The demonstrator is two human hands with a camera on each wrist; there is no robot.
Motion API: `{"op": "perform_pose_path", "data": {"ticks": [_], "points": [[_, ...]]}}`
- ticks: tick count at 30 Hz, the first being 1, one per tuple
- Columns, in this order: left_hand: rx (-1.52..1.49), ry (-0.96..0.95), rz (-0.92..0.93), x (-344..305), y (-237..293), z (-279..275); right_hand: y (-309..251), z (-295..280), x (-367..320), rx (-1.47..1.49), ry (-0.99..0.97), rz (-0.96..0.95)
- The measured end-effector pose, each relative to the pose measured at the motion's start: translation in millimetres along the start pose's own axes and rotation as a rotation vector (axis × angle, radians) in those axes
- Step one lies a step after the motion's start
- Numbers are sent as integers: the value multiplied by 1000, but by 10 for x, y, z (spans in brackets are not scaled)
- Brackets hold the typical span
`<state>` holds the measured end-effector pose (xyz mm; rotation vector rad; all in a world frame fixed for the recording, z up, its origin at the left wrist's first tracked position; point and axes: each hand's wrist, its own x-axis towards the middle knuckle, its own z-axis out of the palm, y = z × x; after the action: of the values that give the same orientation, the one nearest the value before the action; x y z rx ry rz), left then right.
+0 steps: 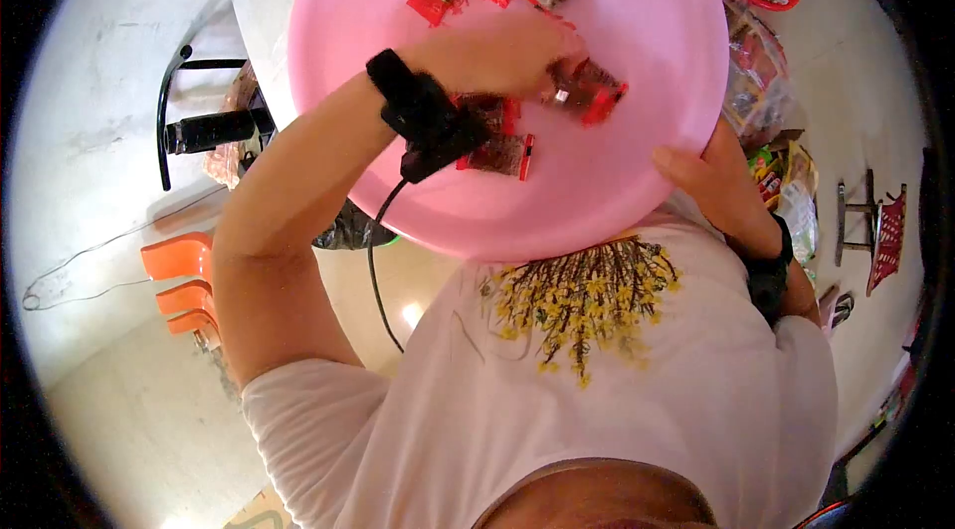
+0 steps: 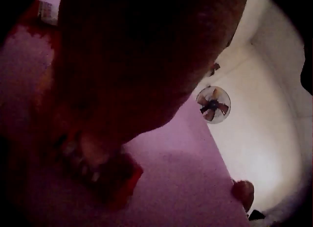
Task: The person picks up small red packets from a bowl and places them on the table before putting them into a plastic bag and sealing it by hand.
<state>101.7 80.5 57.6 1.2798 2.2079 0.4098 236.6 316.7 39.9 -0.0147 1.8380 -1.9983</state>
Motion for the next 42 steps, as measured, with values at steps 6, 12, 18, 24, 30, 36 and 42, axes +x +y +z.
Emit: {"op": "perform_pose_path", "data": {"ticks": [6, 12, 18, 24, 30, 36, 42], "points": [[-175, 189, -231, -271, -204, -445, 59, -12, -9, -59, 51, -14], [269, -206, -219, -590, 255, -138, 11, -1, -5, -23, 50, 20], [307, -268, -309, -490, 435, 91, -3, -14, 5, -90, 30, 29], [524, 106, -192, -294, 410, 262, 17, 21, -4, 2, 35, 18], [415, 361, -142, -490, 159, -582, -11, 13, -27, -7, 36, -12], [352, 185, -191, -1074, -217, -487, 77, -19, -11, -8, 51, 1], [337, -49, -441, -1065, 21, -185, 2, -4, -31, -11, 37, 13]]}}
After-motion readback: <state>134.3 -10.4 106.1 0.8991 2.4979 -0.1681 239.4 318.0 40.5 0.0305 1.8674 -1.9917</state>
